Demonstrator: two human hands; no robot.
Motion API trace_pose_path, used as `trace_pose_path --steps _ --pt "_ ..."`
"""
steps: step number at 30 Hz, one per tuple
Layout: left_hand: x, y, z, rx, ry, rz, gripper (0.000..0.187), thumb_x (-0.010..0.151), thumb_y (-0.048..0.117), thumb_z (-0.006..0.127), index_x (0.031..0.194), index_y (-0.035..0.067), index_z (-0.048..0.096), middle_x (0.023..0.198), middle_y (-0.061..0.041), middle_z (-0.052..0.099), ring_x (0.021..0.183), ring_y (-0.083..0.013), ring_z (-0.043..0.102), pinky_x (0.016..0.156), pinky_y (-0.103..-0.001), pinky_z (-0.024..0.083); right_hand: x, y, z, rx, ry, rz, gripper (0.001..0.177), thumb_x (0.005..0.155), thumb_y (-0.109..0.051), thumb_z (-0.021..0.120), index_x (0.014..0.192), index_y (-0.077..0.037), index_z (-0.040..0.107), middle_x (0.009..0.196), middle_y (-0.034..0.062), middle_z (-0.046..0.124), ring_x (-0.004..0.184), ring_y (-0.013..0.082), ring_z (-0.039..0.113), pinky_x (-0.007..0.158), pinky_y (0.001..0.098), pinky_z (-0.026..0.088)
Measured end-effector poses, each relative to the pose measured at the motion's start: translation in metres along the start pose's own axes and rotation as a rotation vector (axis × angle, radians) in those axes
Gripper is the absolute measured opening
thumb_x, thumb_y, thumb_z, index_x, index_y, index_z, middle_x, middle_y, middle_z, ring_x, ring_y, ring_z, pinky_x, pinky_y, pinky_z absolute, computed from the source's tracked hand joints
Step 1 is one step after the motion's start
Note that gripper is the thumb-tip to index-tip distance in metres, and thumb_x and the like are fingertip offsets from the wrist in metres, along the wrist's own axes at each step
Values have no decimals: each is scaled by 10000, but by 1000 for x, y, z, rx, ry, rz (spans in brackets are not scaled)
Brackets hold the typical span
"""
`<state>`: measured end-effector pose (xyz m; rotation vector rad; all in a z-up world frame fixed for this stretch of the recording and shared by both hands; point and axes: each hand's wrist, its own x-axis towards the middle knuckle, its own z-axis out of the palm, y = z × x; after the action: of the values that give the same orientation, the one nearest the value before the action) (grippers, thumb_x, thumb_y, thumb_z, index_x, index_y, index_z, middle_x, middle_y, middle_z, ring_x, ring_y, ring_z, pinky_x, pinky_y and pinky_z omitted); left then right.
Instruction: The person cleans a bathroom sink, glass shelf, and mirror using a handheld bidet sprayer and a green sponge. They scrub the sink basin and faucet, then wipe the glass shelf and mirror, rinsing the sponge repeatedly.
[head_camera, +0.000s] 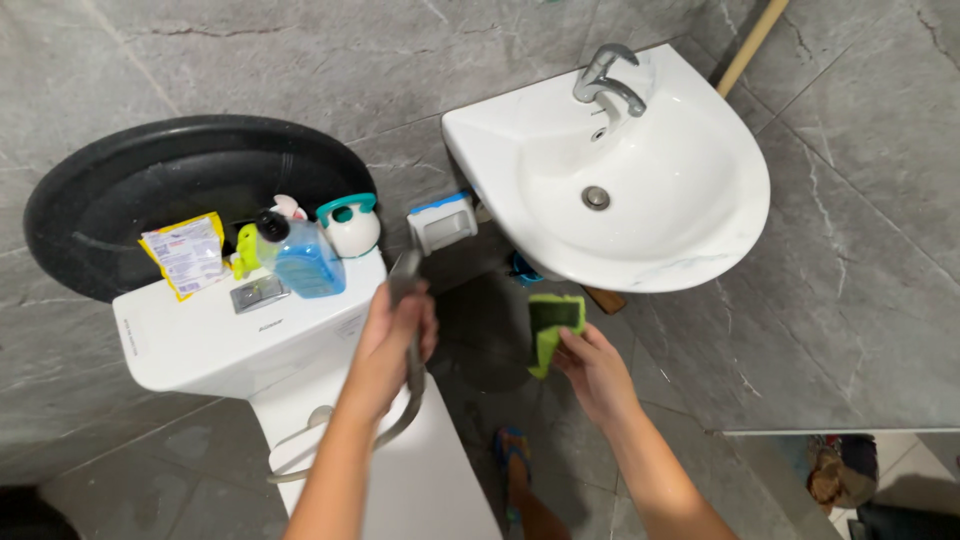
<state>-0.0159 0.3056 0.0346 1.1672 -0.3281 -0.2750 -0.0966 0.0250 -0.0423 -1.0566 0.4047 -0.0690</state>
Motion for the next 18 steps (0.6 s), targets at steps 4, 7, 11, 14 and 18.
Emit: trace_pose_path --steps 4,7,11,14,18 --pt "58 -6 38 -24 52 67 278 1060 309 552 1194 66 535 848 -21 561 650 -98 514 547 -246 423 29 -24 8 -37 -41 -27 258 977 -160 642 1201 -32 644 1120 70 703 1028 187 666 925 347 532" --pt "92 -9 44 -57 84 61 308 1062 349 557 1175 62 558 827 -20 565 613 -91 506 514 -241 403 49 -38 0 -84 -56 -38 327 941 -127 651 1250 -20 637 1123 71 716 1047 192 680 943 361 542" --pt "115 -9 36 -175 101 40 376 1040 412 554 1190 68 574 838 -11 564 584 -89 499 492 -240 386 76 -55 -21 -183 -31 -116 372 936 -109 672 1283 18 626 1135 85 720 1066 165 675 977 328 518" --pt "122 -10 29 -249 79 -5 440 1030 452 543 1181 41 587 832 -39 595 548 -94 493 480 -247 395 91 -63 -34 -246 -50 -163 386 938 -101 693 1293 35 631 1132 82 709 1064 139 649 984 308 487" --pt "129 -12 24 -230 78 -5 453 1044 450 529 1191 25 581 834 -46 588 562 -95 496 486 -246 395 108 -64 -41 -236 -61 -130 388 929 -117 700 1282 31 635 1105 77 713 1047 146 661 985 321 508"
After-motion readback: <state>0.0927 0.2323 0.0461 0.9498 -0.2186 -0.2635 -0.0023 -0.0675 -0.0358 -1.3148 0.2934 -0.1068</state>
